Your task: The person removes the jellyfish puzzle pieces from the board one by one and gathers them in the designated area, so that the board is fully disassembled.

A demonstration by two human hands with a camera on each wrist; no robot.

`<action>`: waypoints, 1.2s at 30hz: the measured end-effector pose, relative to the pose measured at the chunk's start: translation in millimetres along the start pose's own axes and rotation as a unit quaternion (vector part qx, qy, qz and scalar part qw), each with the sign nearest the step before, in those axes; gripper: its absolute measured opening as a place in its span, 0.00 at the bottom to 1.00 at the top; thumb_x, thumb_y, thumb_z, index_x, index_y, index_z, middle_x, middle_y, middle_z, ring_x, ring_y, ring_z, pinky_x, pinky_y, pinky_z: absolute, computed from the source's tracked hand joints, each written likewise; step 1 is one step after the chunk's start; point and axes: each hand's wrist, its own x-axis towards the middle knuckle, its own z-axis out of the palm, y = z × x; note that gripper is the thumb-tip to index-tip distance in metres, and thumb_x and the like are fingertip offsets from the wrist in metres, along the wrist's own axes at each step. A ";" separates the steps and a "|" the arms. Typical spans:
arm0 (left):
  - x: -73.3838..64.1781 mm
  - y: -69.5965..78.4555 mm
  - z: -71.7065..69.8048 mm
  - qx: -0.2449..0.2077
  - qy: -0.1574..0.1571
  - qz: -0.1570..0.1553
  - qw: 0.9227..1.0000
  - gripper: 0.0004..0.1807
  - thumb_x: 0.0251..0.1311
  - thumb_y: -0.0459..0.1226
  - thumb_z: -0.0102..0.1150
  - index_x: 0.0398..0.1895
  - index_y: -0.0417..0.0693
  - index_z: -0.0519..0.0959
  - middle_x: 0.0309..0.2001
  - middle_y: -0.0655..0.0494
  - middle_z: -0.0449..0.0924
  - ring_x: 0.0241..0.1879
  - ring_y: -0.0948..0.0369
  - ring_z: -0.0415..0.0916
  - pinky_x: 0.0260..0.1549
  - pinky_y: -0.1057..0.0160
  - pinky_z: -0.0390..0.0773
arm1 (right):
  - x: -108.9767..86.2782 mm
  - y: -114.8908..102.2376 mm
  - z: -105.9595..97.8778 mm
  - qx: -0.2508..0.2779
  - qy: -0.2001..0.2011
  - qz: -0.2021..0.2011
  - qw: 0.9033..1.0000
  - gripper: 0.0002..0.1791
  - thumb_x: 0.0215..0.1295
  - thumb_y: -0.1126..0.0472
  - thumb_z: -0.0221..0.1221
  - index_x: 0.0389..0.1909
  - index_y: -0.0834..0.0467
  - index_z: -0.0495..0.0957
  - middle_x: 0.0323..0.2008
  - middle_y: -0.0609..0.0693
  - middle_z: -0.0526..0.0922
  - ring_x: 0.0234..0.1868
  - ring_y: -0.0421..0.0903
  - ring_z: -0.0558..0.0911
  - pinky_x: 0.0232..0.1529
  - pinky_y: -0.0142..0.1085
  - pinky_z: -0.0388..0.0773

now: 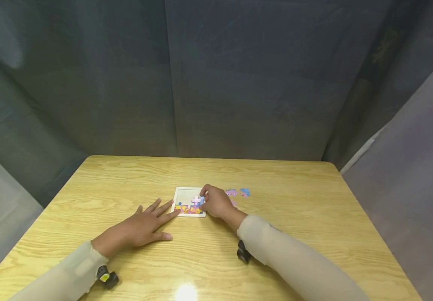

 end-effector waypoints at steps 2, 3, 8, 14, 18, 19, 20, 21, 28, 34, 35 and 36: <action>-0.2 0.1 -0.2 0.000 0.000 0.001 1.000 0.43 0.69 0.67 0.48 0.83 0.69 0.51 0.85 0.54 0.37 0.81 0.37 0.35 0.65 0.19 0.47 | 0.0 -0.9 -0.2 -0.008 -0.001 -0.007 1.000 0.18 0.60 0.69 0.73 0.47 0.59 0.76 0.31 0.49 0.73 0.27 0.43 0.69 0.33 0.36 0.72; -0.4 0.1 -0.2 0.001 -0.001 0.001 1.000 0.43 0.69 0.67 0.48 0.83 0.69 0.51 0.85 0.53 0.37 0.81 0.37 0.35 0.65 0.18 0.47 | 0.0 -1.2 -0.4 -0.012 -0.002 -0.013 1.000 0.18 0.60 0.69 0.73 0.46 0.59 0.76 0.31 0.50 0.73 0.27 0.43 0.69 0.33 0.36 0.72; -0.7 0.5 -0.6 0.002 -0.001 0.002 1.000 0.43 0.69 0.67 0.49 0.83 0.69 0.52 0.85 0.53 0.37 0.81 0.37 0.35 0.65 0.18 0.47 | -0.5 -2.1 -0.6 -0.030 -0.003 -0.038 0.999 0.17 0.60 0.69 0.72 0.44 0.58 0.75 0.35 0.52 0.75 0.32 0.45 0.72 0.37 0.37 0.73; -0.6 0.3 -0.3 0.002 0.001 0.001 1.000 0.43 0.69 0.67 0.48 0.83 0.69 0.52 0.85 0.53 0.38 0.81 0.37 0.35 0.65 0.18 0.47 | -1.3 -3.7 -0.9 -0.025 -0.001 -0.049 0.998 0.11 0.67 0.70 0.67 0.42 0.60 0.74 0.33 0.51 0.76 0.29 0.44 0.74 0.33 0.35 0.74; -0.6 0.3 -0.7 -0.001 0.001 0.001 1.000 0.42 0.70 0.67 0.48 0.83 0.69 0.52 0.85 0.53 0.38 0.81 0.37 0.35 0.65 0.19 0.47 | -0.7 -5.0 -1.2 -0.027 0.000 -0.050 0.998 0.09 0.68 0.71 0.66 0.41 0.60 0.74 0.31 0.50 0.75 0.26 0.43 0.72 0.30 0.33 0.73; -0.6 0.4 -0.9 -0.002 0.001 0.001 1.000 0.42 0.70 0.67 0.48 0.83 0.69 0.52 0.85 0.53 0.38 0.81 0.37 0.35 0.65 0.19 0.47 | -0.5 -5.2 -1.1 -0.027 0.001 -0.049 0.998 0.09 0.68 0.71 0.66 0.40 0.60 0.74 0.31 0.50 0.74 0.26 0.43 0.72 0.30 0.33 0.73; -0.6 0.4 -0.9 -0.002 0.000 0.001 1.000 0.42 0.70 0.67 0.48 0.83 0.69 0.52 0.85 0.53 0.38 0.81 0.37 0.35 0.65 0.19 0.47 | -0.1 -5.0 -0.9 -0.027 0.002 -0.048 0.998 0.09 0.68 0.71 0.66 0.40 0.60 0.74 0.30 0.50 0.74 0.26 0.42 0.71 0.30 0.33 0.73; -0.6 0.4 -1.0 -0.003 0.001 0.001 1.000 0.42 0.70 0.67 0.48 0.83 0.69 0.52 0.85 0.53 0.38 0.81 0.37 0.35 0.65 0.18 0.47 | 0.3 -4.6 -0.7 -0.027 0.002 -0.047 0.999 0.09 0.68 0.71 0.65 0.40 0.60 0.74 0.30 0.50 0.74 0.25 0.42 0.71 0.30 0.32 0.72; -1.3 0.6 -1.2 -0.004 0.002 0.006 1.000 0.43 0.70 0.66 0.48 0.83 0.68 0.52 0.85 0.53 0.38 0.81 0.36 0.35 0.64 0.18 0.47 | 2.9 -2.3 3.0 -0.079 0.015 -0.057 0.995 0.07 0.71 0.69 0.63 0.43 0.58 0.74 0.25 0.48 0.73 0.21 0.41 0.67 0.27 0.33 0.69; -1.3 0.4 -1.1 -0.006 0.002 0.008 1.000 0.43 0.70 0.66 0.48 0.83 0.68 0.52 0.85 0.52 0.38 0.81 0.36 0.35 0.64 0.18 0.47 | 1.7 -3.4 5.2 -0.111 0.017 -0.067 0.991 0.07 0.73 0.67 0.62 0.44 0.58 0.73 0.23 0.47 0.74 0.20 0.41 0.68 0.25 0.33 0.69; -1.1 0.4 -1.1 -0.006 0.003 0.008 1.000 0.43 0.70 0.66 0.48 0.83 0.68 0.52 0.85 0.52 0.38 0.81 0.36 0.35 0.64 0.18 0.47 | 1.4 -3.7 5.2 -0.114 0.018 -0.068 0.991 0.07 0.73 0.67 0.63 0.44 0.58 0.73 0.23 0.47 0.75 0.20 0.41 0.69 0.25 0.33 0.69; -0.8 0.2 -1.0 -0.007 0.004 0.008 1.000 0.42 0.70 0.66 0.48 0.83 0.68 0.52 0.85 0.52 0.38 0.81 0.36 0.35 0.64 0.18 0.47 | 1.2 -4.0 5.2 -0.116 0.019 -0.070 0.991 0.07 0.72 0.67 0.63 0.44 0.58 0.73 0.24 0.47 0.75 0.21 0.41 0.69 0.25 0.34 0.69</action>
